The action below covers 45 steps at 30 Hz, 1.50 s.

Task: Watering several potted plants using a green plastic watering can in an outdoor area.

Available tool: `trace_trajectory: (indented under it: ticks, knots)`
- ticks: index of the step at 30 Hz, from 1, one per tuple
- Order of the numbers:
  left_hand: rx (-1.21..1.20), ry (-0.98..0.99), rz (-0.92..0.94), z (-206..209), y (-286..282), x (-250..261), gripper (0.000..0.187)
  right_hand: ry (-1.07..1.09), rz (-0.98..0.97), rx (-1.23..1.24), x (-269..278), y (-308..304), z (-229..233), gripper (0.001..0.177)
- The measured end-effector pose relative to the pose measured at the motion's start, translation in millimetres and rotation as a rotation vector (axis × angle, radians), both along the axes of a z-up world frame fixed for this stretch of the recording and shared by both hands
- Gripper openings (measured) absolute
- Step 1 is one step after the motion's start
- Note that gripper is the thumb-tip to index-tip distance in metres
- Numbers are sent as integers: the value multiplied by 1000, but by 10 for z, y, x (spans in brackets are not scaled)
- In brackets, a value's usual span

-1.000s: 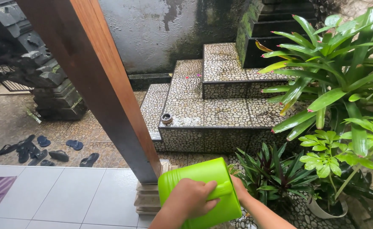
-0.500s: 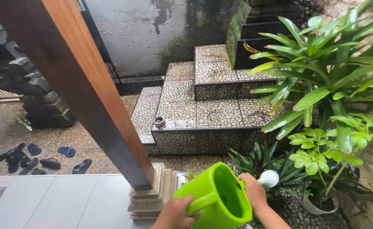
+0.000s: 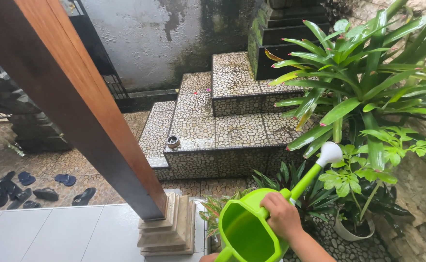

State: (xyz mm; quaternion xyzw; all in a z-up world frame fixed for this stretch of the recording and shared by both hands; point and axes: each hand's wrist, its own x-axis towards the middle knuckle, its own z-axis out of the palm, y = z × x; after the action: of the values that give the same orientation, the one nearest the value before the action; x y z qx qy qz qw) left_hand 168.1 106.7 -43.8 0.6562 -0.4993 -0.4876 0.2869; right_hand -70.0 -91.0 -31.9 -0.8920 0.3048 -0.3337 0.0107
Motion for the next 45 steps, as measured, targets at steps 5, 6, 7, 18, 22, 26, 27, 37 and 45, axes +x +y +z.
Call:
trace_trajectory:
  ticks: [5, 6, 7, 18, 22, 26, 27, 37, 45]
  knots:
    - [-61, 21, -55, 323, 63, -235, 62, -64, 87, 89, -72, -391, -53, 42]
    - [-81, 26, -74, 367, 69, -274, 67, -110, 136, 106, -98, -491, -88, 45]
    - [-78, 28, -73, 334, -18, -258, 67, -109, 138, 109, -135, -587, -152, 45]
    - [-188, -679, -507, 1387, -840, -481, 35, -352, -195, 701, -402, -853, -254, 16]
    - [-88, -722, -612, 1836, -973, -679, 37, -417, -248, 874, -439, -800, -367, 15]
    - [-57, -787, -684, 1942, -1087, -779, 44, -609, -270, 1053, -466, -786, -526, 24]
    - [-62, -806, -702, 1929, -1114, -796, 42, -687, -281, 1121, -483, -791, -584, 27]
    - [-54, -803, -767, 1848, -1262, -856, 49, -679, -385, 1226, -651, -671, -757, 31]
    - [5, -501, -622, 1391, -1091, -739, 42, -33, -564, 822, -1224, -485, -778, 27]
